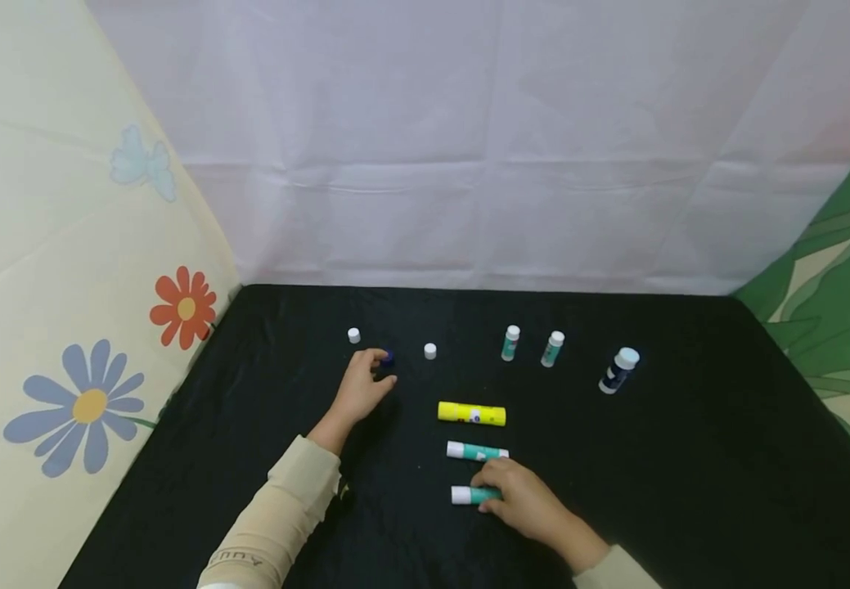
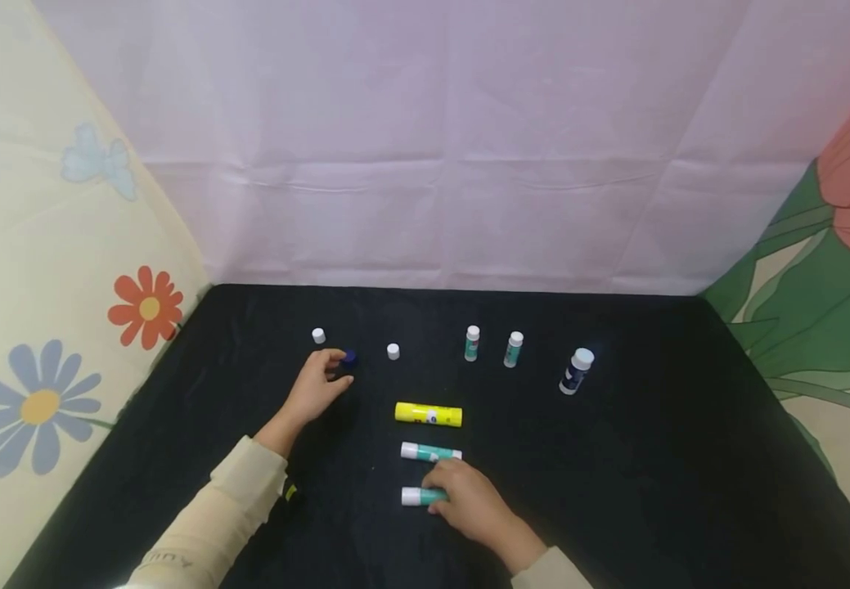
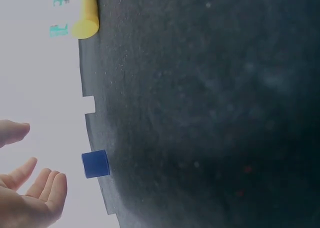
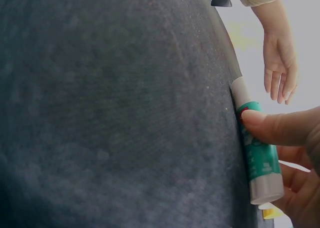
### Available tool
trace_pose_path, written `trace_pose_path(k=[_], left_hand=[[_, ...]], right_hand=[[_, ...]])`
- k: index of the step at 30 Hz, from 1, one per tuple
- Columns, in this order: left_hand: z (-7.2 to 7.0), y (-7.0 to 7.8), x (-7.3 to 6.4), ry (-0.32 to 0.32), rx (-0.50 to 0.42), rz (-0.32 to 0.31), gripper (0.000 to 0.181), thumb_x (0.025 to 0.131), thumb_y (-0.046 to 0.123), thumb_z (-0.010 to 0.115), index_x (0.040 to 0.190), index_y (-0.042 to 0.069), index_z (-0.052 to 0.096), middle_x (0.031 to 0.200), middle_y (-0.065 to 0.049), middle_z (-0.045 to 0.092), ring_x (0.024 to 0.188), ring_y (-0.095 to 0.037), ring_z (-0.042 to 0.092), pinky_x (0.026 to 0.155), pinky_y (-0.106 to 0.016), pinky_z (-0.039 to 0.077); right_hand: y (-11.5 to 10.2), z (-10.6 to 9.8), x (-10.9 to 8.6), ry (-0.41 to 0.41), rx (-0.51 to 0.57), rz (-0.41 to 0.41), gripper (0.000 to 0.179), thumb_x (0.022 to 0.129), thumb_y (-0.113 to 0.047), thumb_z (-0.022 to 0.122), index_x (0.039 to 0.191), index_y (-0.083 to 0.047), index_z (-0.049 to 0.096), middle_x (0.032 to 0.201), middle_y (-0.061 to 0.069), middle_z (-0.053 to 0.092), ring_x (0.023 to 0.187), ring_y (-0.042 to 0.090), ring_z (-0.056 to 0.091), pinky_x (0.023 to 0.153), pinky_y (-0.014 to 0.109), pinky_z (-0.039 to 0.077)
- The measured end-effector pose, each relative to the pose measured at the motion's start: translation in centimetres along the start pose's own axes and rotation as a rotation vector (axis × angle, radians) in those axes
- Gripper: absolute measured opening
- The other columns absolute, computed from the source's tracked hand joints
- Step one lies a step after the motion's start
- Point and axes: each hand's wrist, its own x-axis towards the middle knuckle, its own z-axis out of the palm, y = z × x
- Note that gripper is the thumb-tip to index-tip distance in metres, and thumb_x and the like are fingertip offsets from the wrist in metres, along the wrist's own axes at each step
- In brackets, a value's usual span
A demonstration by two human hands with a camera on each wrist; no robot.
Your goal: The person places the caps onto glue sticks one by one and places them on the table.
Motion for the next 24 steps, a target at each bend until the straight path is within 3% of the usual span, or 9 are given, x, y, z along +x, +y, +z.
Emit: trace_pose_path(k=[13,19,24], left_hand=[[0.24,-0.31,0.25,-0.004,0.024,0.033,0.035,0.075,0.004,0.062,0.107,-0.005,0.049,0.106,-0.02,0.042,0.096,-0.032,0.046,0.08,-0.041,0.04],[0.3,-0.4,0.44,-0.016,0.032,0.015,0.035,0.076,0.005,0.062,0.108,-0.004,0.049,0.108,-0.02,0.042,0.097,-0.032,0.046,0.081,-0.041,0.04],[0.36,-0.45,0.53,-0.02,0.04,0.007,0.035,0.077,0.005,0.061,0.108,-0.004,0.048,0.109,-0.02,0.042,0.098,-0.033,0.046,0.081,-0.041,0.04]], right_hand=[[-0.16,-0.1,-0.05,-0.014,0.013,0.019,0.017,0.072,-0.014,0.068,0.088,-0.012,0.063,0.086,-0.009,0.055,0.088,0.012,0.051,0.079,0.035,0.041],[-0.24,-0.43,-0.11,-0.02,0.034,0.034,0.018,0.073,-0.015,0.067,0.09,-0.013,0.062,0.089,-0.007,0.056,0.09,0.014,0.051,0.079,0.037,0.041],[0.01,-0.34,-0.24,0.031,0.033,0.017,0.02,0.072,-0.015,0.068,0.09,-0.012,0.062,0.09,-0.005,0.058,0.089,0.013,0.051,0.078,0.034,0.042]])
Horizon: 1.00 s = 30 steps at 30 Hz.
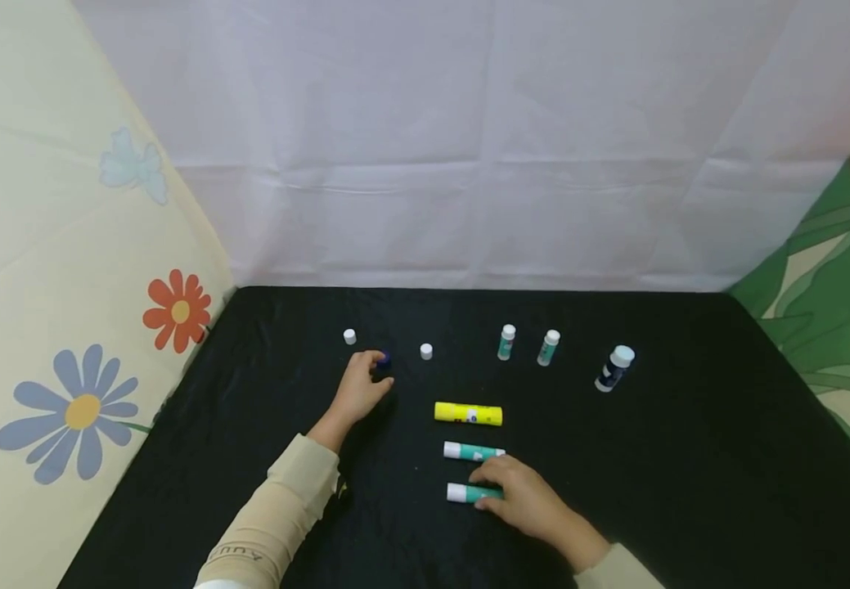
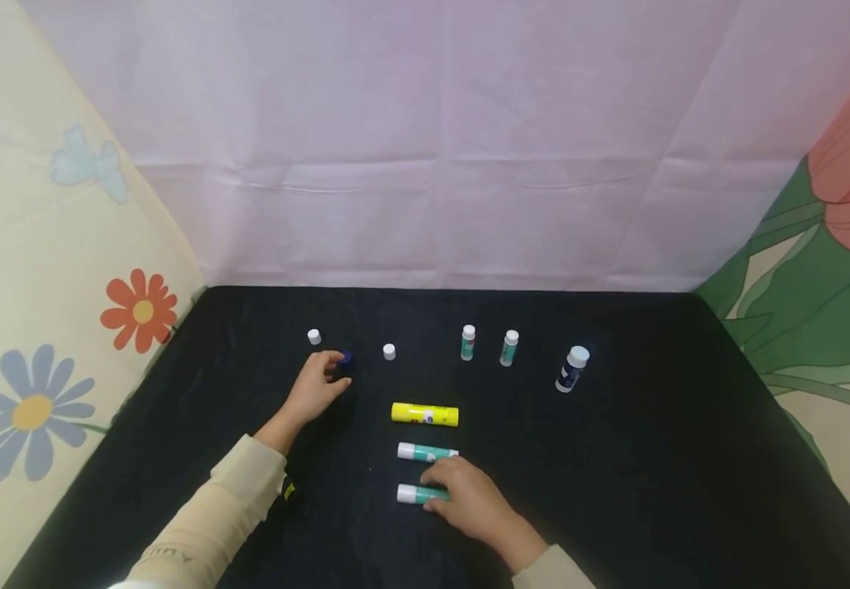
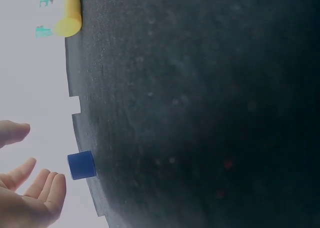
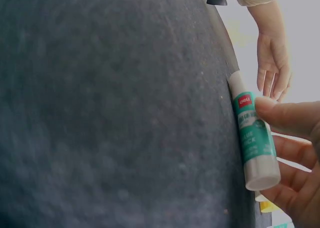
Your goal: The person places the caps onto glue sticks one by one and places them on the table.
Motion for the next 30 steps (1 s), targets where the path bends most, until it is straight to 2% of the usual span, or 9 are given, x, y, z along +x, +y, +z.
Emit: trace_pose_path(k=[10,16,18,30], left_hand=[[0.2,0.1,0.1,0.01,0.024,0.015,0.035,0.076,0.006,0.062,0.107,-0.005,0.049,0.106,-0.019,0.043,0.095,-0.032,0.045,0.08,-0.041,0.039],[0.3,0.0,0.3,0.031,0.052,0.027,0.035,0.075,0.006,0.063,0.106,-0.005,0.051,0.107,-0.019,0.044,0.096,-0.03,0.043,0.083,-0.041,0.036],[0.3,-0.1,0.3,0.037,0.063,0.027,0.036,0.075,0.006,0.064,0.106,-0.005,0.051,0.108,-0.019,0.045,0.098,-0.03,0.042,0.085,-0.041,0.034],[0.4,-0.2,0.7,0.031,0.064,0.008,0.038,0.075,0.006,0.063,0.108,-0.005,0.05,0.114,-0.021,0.043,0.108,-0.033,0.037,0.092,-0.042,0.028]], right_hand=[[0.7,-0.3,-0.3,0.082,0.075,0.008,0.024,0.072,-0.019,0.068,0.093,-0.011,0.062,0.09,-0.005,0.057,0.08,0.009,0.049,0.069,0.028,0.043],[1.4,-0.6,-0.6,0.217,0.07,-0.048,0.023,0.07,-0.016,0.07,0.091,-0.009,0.063,0.086,-0.006,0.057,0.076,0.007,0.048,0.065,0.026,0.043],[1.6,-0.7,-0.6,0.252,0.064,-0.045,0.023,0.069,-0.014,0.071,0.09,-0.009,0.063,0.085,-0.006,0.056,0.076,0.008,0.049,0.065,0.026,0.043],[2.6,-2.4,-0.6,0.302,0.044,0.176,0.027,0.069,-0.014,0.071,0.094,-0.008,0.062,0.088,-0.003,0.057,0.078,0.013,0.053,0.068,0.03,0.045]])
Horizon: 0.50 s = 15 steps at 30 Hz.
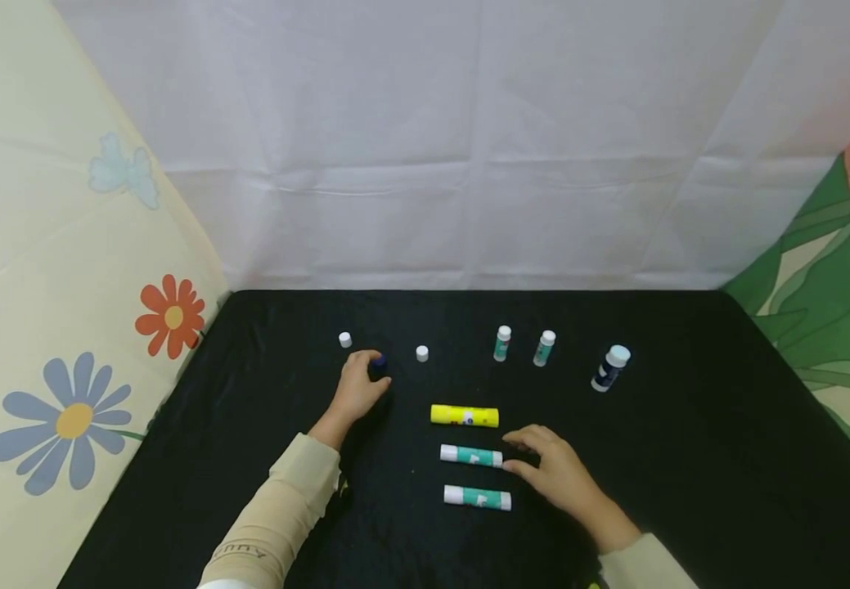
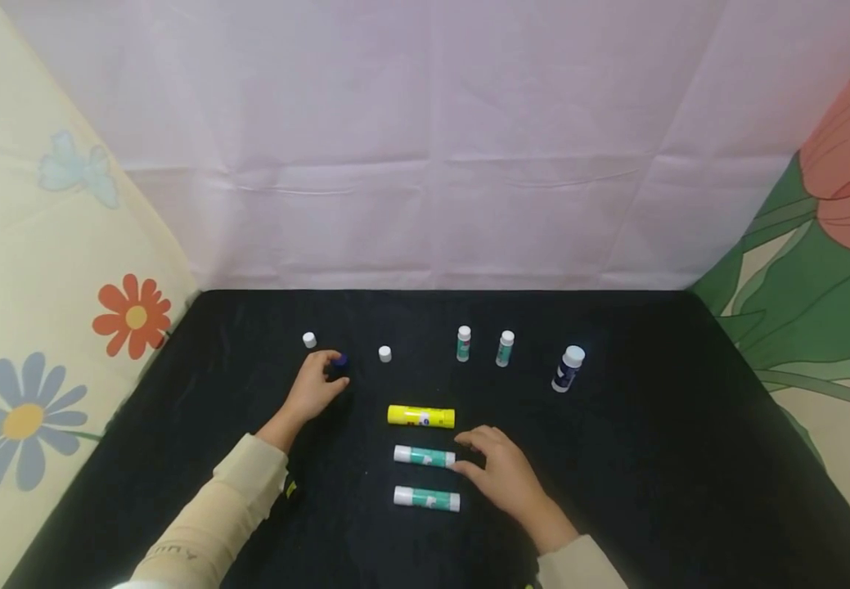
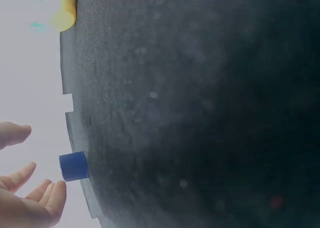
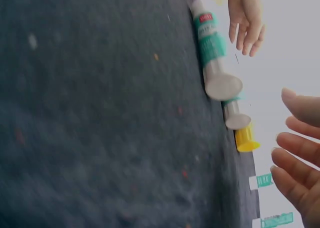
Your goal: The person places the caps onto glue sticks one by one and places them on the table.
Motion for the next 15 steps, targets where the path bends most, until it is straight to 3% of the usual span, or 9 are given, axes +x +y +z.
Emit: trace_pose_path(k=[5,15], left_hand=[[0.1,-0.1,0.2,-0.012,0.015,-0.02,0.042,0.075,0.007,0.064,0.112,-0.005,0.048,0.117,-0.021,0.042,0.109,-0.034,0.036,0.092,-0.043,0.028],[0.2,-0.2,0.4,-0.019,0.037,-0.024,0.048,0.075,0.008,0.064,0.117,-0.005,0.046,0.119,-0.022,0.041,0.109,-0.035,0.036,0.092,-0.044,0.028]], right_hand=[[0.7,-0.4,0.3,0.035,-0.018,0.044,0.03,0.068,-0.013,0.072,0.096,-0.007,0.062,0.088,-0.001,0.057,0.079,0.014,0.053,0.068,0.032,0.045],[2.4,-1.0,0.8,0.144,-0.056,0.018,0.031,0.066,-0.007,0.073,0.094,-0.003,0.062,0.087,0.002,0.057,0.077,0.017,0.053,0.065,0.034,0.045]])
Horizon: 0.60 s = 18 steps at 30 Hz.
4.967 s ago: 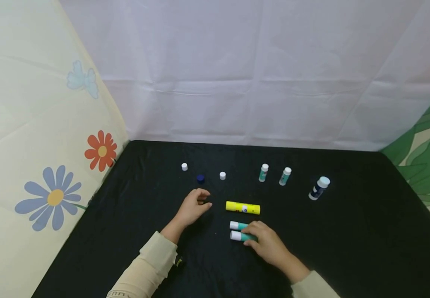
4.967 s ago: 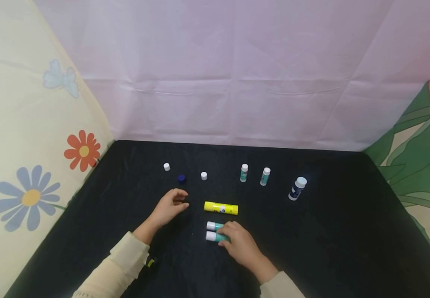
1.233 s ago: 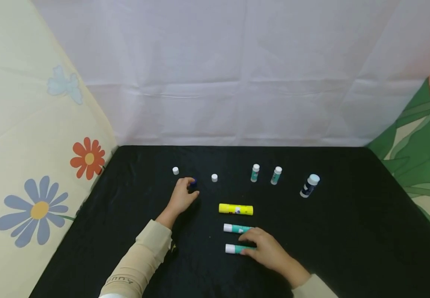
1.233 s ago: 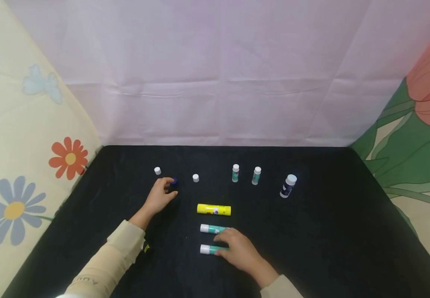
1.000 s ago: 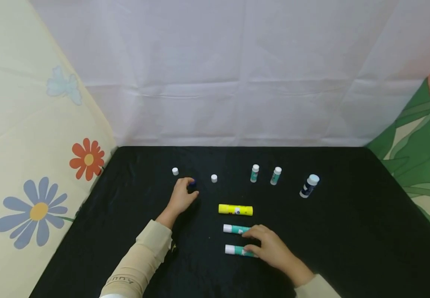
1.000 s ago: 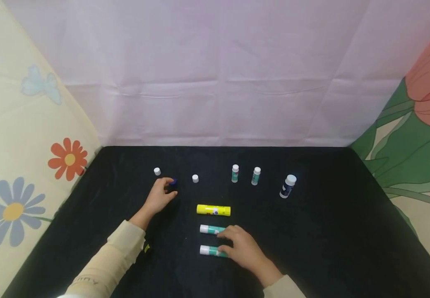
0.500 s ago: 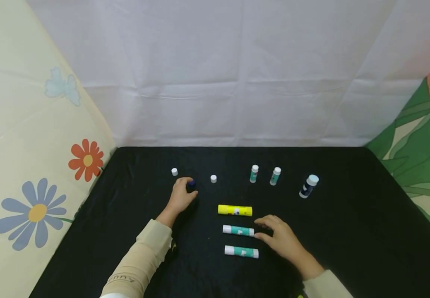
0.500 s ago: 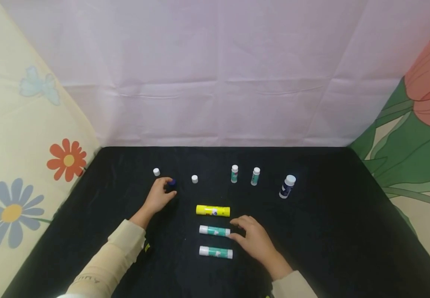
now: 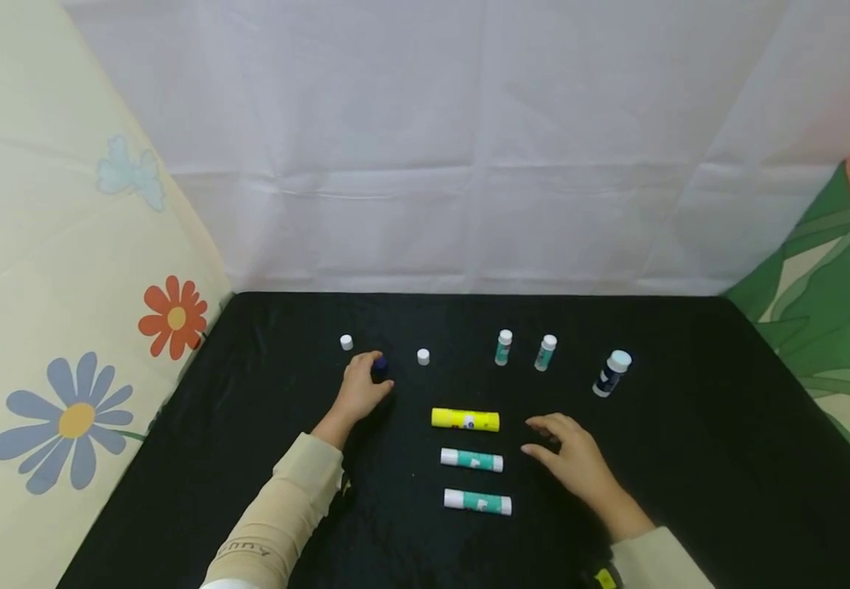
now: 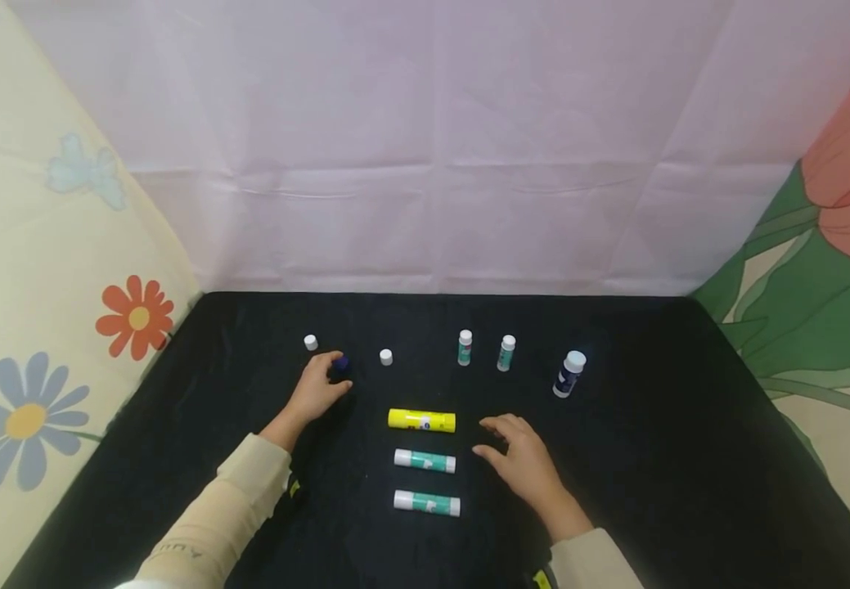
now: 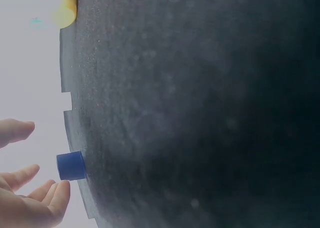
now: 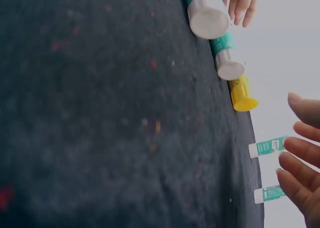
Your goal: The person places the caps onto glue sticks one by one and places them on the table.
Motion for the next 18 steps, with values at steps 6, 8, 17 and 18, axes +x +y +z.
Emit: trace_pose_path(k=[6,8,17,18], left_hand=[[0.1,-0.1,0.2,-0.007,0.01,-0.006,0.049,0.075,0.008,0.064,0.118,-0.005,0.045,0.119,-0.022,0.04,0.109,-0.036,0.035,0.092,-0.044,0.028],[0.2,-0.2,0.3,-0.012,0.011,-0.006,0.049,0.075,0.008,0.064,0.118,-0.005,0.045,0.119,-0.022,0.04,0.109,-0.036,0.035,0.092,-0.044,0.028],[0.1,-0.4,0.5,-0.021,0.026,-0.01,0.051,0.075,0.009,0.064,0.12,-0.005,0.044,0.12,-0.024,0.039,0.108,-0.038,0.036,0.091,-0.045,0.029],[0.1,-0.4,0.5,-0.024,0.027,-0.013,0.052,0.075,0.009,0.064,0.12,-0.005,0.043,0.121,-0.024,0.039,0.109,-0.038,0.036,0.091,-0.046,0.028]], right_hand=[[0.5,-0.5,0.0,-0.021,0.017,0.058,0.03,0.069,-0.008,0.071,0.097,-0.002,0.061,0.09,0.005,0.057,0.079,0.02,0.053,0.067,0.036,0.044],[0.6,-0.7,0.0,-0.02,0.02,0.072,0.03,0.07,-0.008,0.07,0.098,-0.002,0.061,0.091,0.006,0.057,0.08,0.021,0.053,0.068,0.037,0.044],[1.3,-0.9,0.1,0.035,0.014,0.043,0.029,0.068,-0.005,0.07,0.095,-0.001,0.061,0.089,0.007,0.057,0.078,0.022,0.054,0.067,0.038,0.045],[1.4,-0.9,0.1,0.039,0.013,0.042,0.029,0.068,-0.004,0.07,0.095,0.0,0.061,0.089,0.008,0.057,0.078,0.022,0.054,0.067,0.038,0.045]])
